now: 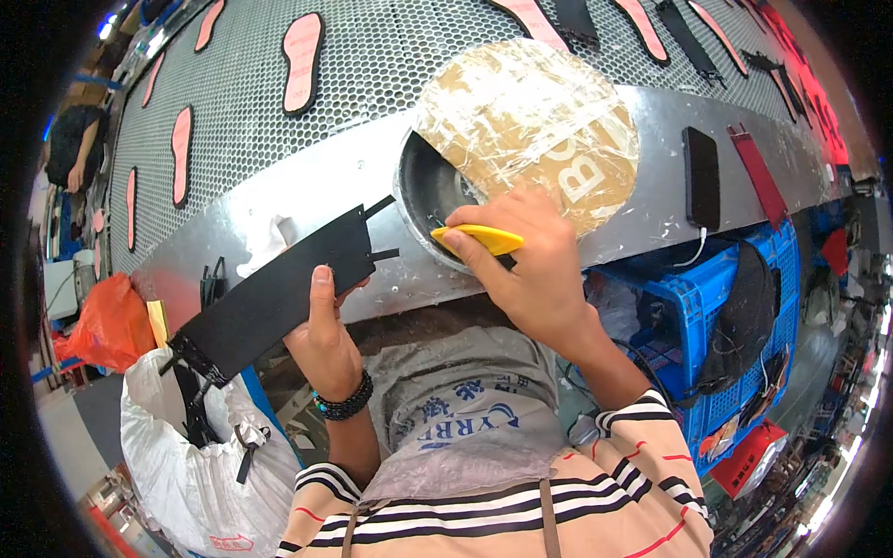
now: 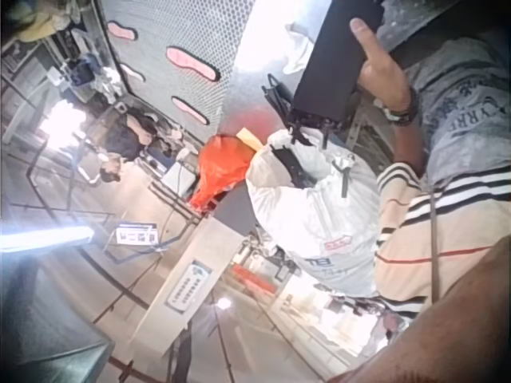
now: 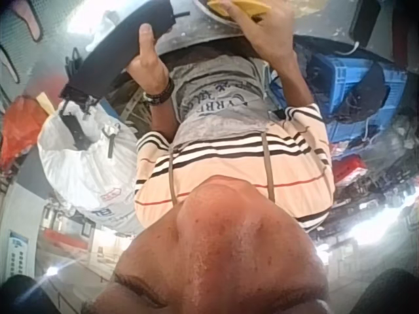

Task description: Applying glue to the edges of shoe upper components using a handheld spreader.

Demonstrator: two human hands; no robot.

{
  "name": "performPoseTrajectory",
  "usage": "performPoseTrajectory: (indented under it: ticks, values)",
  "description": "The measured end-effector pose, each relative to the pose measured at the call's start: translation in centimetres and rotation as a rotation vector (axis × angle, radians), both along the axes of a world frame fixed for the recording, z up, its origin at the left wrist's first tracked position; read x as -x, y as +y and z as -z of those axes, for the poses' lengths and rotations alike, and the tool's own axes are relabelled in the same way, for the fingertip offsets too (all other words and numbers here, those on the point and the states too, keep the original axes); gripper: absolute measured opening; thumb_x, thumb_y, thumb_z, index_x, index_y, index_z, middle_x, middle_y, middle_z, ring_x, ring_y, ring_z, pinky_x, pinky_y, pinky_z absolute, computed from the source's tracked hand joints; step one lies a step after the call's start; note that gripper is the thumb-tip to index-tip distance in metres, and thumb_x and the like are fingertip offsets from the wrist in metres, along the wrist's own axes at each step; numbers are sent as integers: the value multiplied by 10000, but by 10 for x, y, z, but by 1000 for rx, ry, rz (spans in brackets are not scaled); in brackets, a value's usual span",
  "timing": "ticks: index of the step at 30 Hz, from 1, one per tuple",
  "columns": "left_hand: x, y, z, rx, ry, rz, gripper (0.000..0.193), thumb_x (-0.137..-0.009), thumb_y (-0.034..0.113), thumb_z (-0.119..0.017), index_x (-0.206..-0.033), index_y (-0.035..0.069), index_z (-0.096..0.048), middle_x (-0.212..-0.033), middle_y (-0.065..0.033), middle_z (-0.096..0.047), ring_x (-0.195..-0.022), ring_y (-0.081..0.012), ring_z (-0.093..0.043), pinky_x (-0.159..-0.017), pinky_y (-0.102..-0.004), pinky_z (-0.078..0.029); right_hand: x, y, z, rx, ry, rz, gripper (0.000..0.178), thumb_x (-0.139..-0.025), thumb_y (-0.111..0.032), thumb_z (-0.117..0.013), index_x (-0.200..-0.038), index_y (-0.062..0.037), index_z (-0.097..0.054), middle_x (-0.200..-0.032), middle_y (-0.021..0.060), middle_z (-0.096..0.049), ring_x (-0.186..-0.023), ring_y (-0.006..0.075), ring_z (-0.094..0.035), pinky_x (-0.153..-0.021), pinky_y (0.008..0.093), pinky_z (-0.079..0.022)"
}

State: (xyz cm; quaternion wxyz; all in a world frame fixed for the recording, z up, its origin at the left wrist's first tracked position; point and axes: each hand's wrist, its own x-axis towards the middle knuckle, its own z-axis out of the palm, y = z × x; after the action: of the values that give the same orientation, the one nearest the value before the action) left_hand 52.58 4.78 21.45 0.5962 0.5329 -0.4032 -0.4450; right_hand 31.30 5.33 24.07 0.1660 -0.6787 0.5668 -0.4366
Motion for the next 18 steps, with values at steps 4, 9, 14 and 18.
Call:
performPoseTrajectory:
  ticks: [4, 9, 14, 18]
  values:
    - [3, 2, -1, -6, -149, -51, 307, -976, 62, -617, -1252, -61, -566, -1169, -106, -632, -1036, -168, -599, -937, -306, -473, 1, 6, -5, -225, -438, 38, 147, -829, -93, -773, -950, -16, -743, -828, 117, -695, -740, 236, -626, -669, 335, -475]
    - [10, 5, -8, 57, -200, 18, 306, -967, 58, -628, -1247, -53, -574, -1157, -94, -628, -1042, -172, -590, -957, -310, -463, -13, -6, -24, 120, -195, -66, 177, -793, -64, -804, -959, -36, -748, -824, 96, -670, -743, 232, -625, -650, 327, -475]
    - [9, 4, -5, 128, -215, 50, 298, -957, 41, -640, -1236, -45, -583, -1133, -79, -629, -1009, -148, -585, -915, -291, -471, -20, -7, -18, 207, -21, -204, 264, -708, -53, -813, -963, -58, -746, -825, 53, -650, -728, 222, -601, -623, 331, -470]
    - [1, 1, 1, 102, -203, 22, 287, -956, 37, -642, -1226, -44, -589, -1105, -71, -634, -991, -144, -585, -908, -288, -470, -16, 0, -18, 65, -15, -460, 244, -718, -85, -800, -952, -48, -743, -837, 62, -649, -739, 221, -620, -612, 327, -481]
